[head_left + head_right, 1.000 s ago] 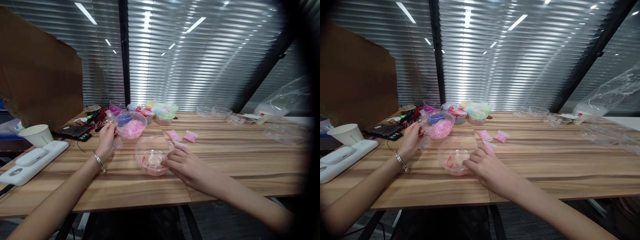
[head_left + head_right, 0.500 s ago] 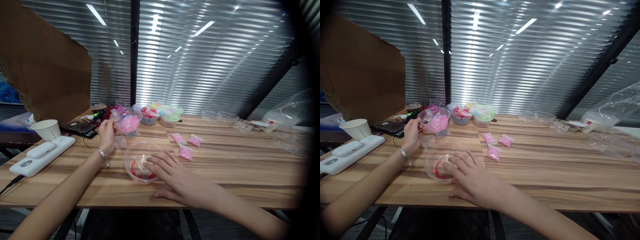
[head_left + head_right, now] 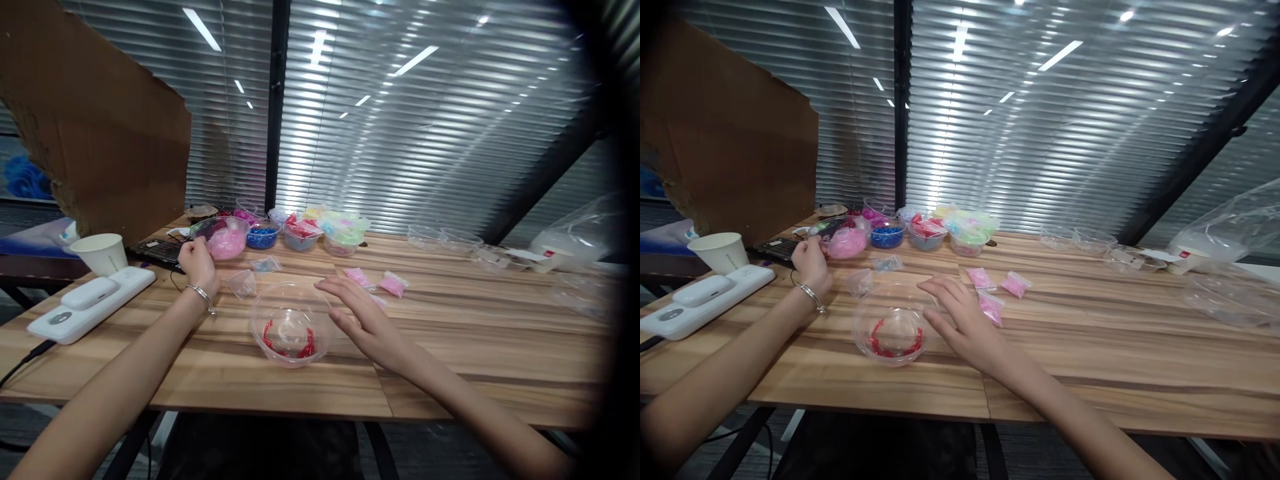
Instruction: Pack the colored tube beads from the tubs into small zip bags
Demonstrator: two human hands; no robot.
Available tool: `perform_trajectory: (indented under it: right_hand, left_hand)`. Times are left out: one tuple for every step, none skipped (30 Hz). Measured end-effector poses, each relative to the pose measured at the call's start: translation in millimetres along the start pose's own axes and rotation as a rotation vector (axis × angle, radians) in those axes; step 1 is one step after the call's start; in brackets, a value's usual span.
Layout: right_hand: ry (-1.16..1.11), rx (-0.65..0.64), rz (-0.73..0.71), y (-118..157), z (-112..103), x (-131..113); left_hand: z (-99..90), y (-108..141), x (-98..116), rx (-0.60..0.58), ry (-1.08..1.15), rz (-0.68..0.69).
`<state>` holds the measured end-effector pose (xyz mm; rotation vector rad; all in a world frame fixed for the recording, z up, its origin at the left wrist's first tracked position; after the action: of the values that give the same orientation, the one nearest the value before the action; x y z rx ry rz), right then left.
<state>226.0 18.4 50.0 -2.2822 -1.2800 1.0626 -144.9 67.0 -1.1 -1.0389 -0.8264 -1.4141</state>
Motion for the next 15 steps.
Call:
perform_trajectory:
  right_hand:
    - [-0.029,0.028,0.023,-3,2,5]
    - [-0.059,0.060,0.047,-5,4,10]
    - [-0.094,0.094,0.071,-9,6,15]
    - [-0.132,0.129,0.090,-12,8,20]
    - [-0.170,0.161,0.113,-15,11,26]
    - [-0.210,0.195,0.131,-19,13,32]
    - [-0.251,0.228,0.151,-21,17,39]
    - [-0.300,0.263,0.177,-23,20,46]
    - [-0.356,0.297,0.203,-25,24,54]
    - [-0.424,0.319,0.245,-25,29,62]
    - [-0.495,0.328,0.291,-25,34,70]
    - [-0.528,0.322,0.317,-24,39,77]
    - [-0.551,0.313,0.340,-23,43,83]
    - [-0.565,0.303,0.358,-22,47,89]
    - [-0.573,0.293,0.372,-20,50,94]
  left_hand:
    - [-0.2,-1,-1,0.007,-0.006,-0.003]
    - [-0.1,-2,-2,0.006,-0.015,-0.012]
    - [0.1,-3,-4,-0.002,-0.026,-0.027]
    - [0.4,-2,-6,-0.014,-0.038,-0.046]
    - [0.8,-2,-8,-0.030,-0.050,-0.069]
    - [1.1,-1,-11,-0.051,-0.062,-0.094]
    - [1.5,0,-13,-0.075,-0.072,-0.120]
    - [1.9,1,-14,-0.100,-0.083,-0.144]
    - [2.3,2,-16,-0.128,-0.093,-0.166]
    - [2.6,4,-16,-0.158,-0.105,-0.185]
    - [3.0,5,-17,-0.191,-0.119,-0.200]
    - [3.4,8,-18,-0.228,-0.136,-0.211]
    - [3.9,10,-18,-0.268,-0.156,-0.217]
    - [4.3,12,-19,-0.309,-0.178,-0.217]
    - [4.7,15,-20,-0.349,-0.202,-0.212]
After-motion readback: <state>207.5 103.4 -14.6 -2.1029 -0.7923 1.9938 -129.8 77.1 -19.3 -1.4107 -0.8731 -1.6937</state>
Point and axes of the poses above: each hand's wrist, its own y-axis away from the middle knuckle, its own z-axis out of the palm, x = y × z, the point moved 2 cm from there along -y, towards the middle knuckle, and after that the axes turned 12 degrees about x, right-handed, at the moved point
